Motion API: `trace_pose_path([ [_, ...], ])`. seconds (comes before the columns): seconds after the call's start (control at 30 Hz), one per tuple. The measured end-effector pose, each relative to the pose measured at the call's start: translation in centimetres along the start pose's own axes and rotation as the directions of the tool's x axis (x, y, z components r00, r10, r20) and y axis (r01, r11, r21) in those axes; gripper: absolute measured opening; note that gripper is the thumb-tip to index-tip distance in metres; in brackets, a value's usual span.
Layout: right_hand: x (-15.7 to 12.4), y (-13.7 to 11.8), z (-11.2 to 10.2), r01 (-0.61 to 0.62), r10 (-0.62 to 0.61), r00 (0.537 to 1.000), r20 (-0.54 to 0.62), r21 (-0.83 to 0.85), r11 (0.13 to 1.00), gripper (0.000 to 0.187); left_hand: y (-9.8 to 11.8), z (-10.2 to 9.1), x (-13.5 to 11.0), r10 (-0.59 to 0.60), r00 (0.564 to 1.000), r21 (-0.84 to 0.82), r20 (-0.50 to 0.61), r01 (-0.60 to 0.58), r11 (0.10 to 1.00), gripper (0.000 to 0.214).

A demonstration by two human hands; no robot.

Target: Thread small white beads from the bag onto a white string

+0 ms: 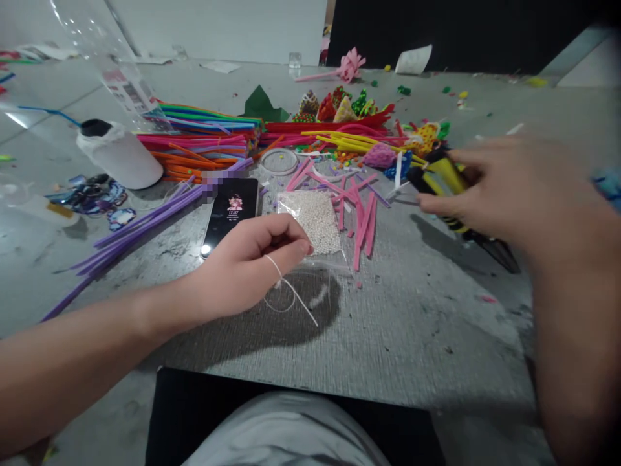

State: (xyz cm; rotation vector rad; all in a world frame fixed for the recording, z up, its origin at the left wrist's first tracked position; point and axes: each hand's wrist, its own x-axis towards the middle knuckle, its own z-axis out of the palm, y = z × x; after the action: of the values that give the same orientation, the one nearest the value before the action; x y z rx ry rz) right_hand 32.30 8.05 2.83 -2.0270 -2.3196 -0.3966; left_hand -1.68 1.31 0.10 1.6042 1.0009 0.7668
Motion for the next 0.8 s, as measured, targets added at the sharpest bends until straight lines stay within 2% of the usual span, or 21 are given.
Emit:
trace_pose_path([
  [0.03, 0.2, -0.5, 0.3, -0.013, 0.015, 0.999, 0.033, -0.066, 0.998, 0.060, 0.0, 0.0, 0.0, -0.004, 1.000, -0.002, -0.003, 0.004, 1.000, 0.012],
  [0.1, 0.7, -1.0, 1.0, 0.015, 0.000, 0.987, 0.158, -0.092, 0.996, 0.069, 0.1, -0.1, 0.0, -0.008, 1.000, -0.008, -0.007, 0.008, 1.000, 0.012],
  [0.2, 0.9, -0.8, 2.0, 0.063, -0.052, 0.969, 0.242, -0.039, 0.997, 0.062, 0.2, -0.2, 0.0, -0.016, 1.000, -0.004, -0.015, 0.016, 1.000, 0.012],
  [0.3, 0.3, -0.9, 2.2, 0.081, -0.082, 0.976, 0.201, 0.015, 0.997, 0.060, 0.2, -0.2, -0.1, -0.035, 0.999, -0.009, -0.026, 0.035, 0.999, 0.011],
  [0.4, -1.1, -3.2, 1.1, 0.163, -0.168, 0.983, 0.077, 0.070, 0.984, 0.061, 0.2, -0.2, -0.1, -0.046, 0.998, -0.031, -0.030, 0.045, 0.998, 0.011],
  [0.43, -1.8, -4.5, 0.7, 0.296, -0.296, 0.955, -0.025, 0.157, 0.942, 0.050, 0.3, -0.2, -0.1, -0.044, 0.999, -0.038, -0.030, 0.043, 0.998, 0.011],
  [0.5, -3.2, -7.4, -0.2, 0.554, -0.554, 0.823, -0.125, 0.390, 0.735, 0.035, 0.3, -0.2, -0.1, -0.033, 0.999, -0.050, -0.027, 0.032, 0.998, 0.011],
  [0.53, -3.8, -8.7, -0.5, 0.599, -0.629, 0.771, -0.103, 0.454, 0.660, 0.030, 0.3, -0.1, -0.1, -0.029, 0.999, -0.053, -0.027, 0.028, 0.998, 0.012],
  [0.6, -4.7, -10.8, -0.7, 0.651, -0.694, 0.713, -0.100, 0.462, 0.602, 0.015, 0.4, -0.1, -0.1, -0.028, 0.999, -0.053, -0.030, 0.027, 0.998, 0.013],
  [0.67, -5.0, -11.8, -0.4, 0.666, -0.713, 0.694, -0.100, 0.465, 0.583, 0.013, 0.5, -0.1, 0.0, -0.023, 0.999, -0.045, -0.032, 0.022, 0.999, 0.014],
  [0.8, -4.8, -11.6, 0.3, 0.696, -0.723, 0.677, -0.136, 0.436, 0.570, 0.015, 0.5, -0.1, -0.1, -0.012, 1.000, -0.016, -0.029, 0.011, 1.000, 0.012],
])
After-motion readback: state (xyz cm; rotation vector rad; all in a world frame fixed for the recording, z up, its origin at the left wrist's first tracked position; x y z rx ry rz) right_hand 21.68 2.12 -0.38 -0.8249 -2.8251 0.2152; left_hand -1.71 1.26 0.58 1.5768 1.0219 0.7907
